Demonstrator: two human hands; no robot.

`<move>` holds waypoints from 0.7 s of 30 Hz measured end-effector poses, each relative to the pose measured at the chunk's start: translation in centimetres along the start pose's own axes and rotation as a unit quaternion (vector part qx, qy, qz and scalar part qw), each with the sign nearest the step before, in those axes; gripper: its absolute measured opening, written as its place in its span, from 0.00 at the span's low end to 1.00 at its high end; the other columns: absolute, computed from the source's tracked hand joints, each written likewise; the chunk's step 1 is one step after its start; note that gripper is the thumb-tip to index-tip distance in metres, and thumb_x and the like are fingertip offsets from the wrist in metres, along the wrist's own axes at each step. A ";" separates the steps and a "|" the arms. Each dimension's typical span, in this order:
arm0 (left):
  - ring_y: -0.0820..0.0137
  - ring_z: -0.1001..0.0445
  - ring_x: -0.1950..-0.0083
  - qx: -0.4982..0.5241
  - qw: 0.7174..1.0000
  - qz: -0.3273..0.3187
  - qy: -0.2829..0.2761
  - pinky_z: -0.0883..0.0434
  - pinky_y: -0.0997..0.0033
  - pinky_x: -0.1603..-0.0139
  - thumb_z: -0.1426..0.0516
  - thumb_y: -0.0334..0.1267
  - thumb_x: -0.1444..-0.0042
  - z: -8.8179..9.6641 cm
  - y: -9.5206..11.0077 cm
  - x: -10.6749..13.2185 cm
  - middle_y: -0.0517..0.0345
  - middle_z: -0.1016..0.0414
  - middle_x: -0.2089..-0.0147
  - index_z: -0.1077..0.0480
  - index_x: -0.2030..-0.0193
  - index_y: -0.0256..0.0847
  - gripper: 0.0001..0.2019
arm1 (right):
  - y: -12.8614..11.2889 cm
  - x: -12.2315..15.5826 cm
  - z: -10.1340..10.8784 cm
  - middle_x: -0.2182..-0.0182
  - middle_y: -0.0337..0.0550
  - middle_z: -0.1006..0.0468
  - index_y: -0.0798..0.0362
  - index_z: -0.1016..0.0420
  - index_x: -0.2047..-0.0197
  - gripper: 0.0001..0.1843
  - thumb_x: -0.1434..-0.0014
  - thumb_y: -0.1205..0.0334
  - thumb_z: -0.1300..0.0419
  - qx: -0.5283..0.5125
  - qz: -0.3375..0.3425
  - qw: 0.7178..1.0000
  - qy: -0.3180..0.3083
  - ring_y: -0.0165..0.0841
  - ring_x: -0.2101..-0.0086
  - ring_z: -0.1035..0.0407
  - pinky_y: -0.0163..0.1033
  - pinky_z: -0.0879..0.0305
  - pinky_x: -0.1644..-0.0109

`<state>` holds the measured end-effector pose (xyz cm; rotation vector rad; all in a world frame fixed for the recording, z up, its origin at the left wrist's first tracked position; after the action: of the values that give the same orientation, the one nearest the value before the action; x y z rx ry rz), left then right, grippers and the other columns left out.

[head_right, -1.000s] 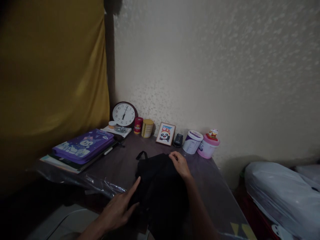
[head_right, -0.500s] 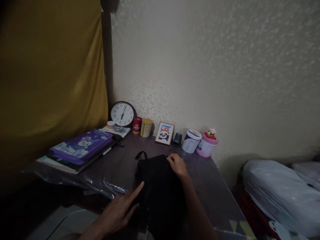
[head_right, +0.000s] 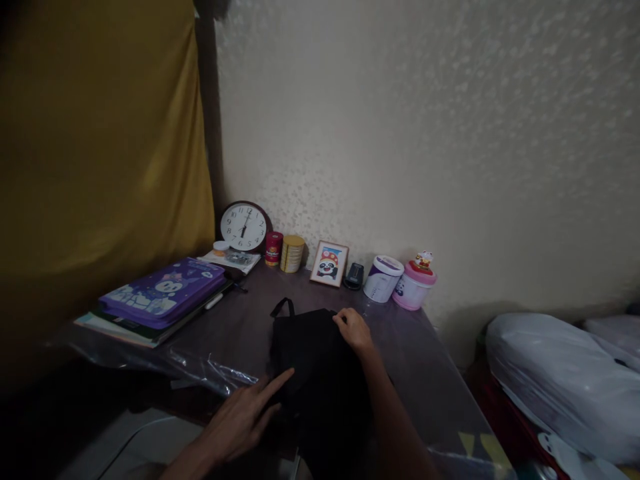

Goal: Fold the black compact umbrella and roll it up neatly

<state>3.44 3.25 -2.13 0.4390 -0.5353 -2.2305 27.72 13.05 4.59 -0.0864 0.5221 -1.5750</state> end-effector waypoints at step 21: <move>0.56 0.46 0.39 -0.140 0.985 0.010 0.104 0.45 0.54 0.42 0.49 0.30 0.52 -0.2 -0.3 -1.7 0.47 0.45 0.40 0.44 0.41 0.45 0.28 | 3.3 -1.6 -4.1 0.72 0.42 0.28 0.53 0.32 0.75 0.12 0.45 0.57 0.48 -0.010 -0.039 0.999 0.016 0.31 0.69 0.34 0.34 0.43 0.65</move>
<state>4.44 4.67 -2.24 0.5088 -0.1118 -2.1668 29.42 15.73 0.05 -0.0982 0.5643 -1.6497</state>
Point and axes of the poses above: each hand's wrist, its own x-axis away from the middle knuckle, its own z-axis out of the back of the hand, y = z × x, the point moved 7 cm from there along -x, towards the middle knuckle
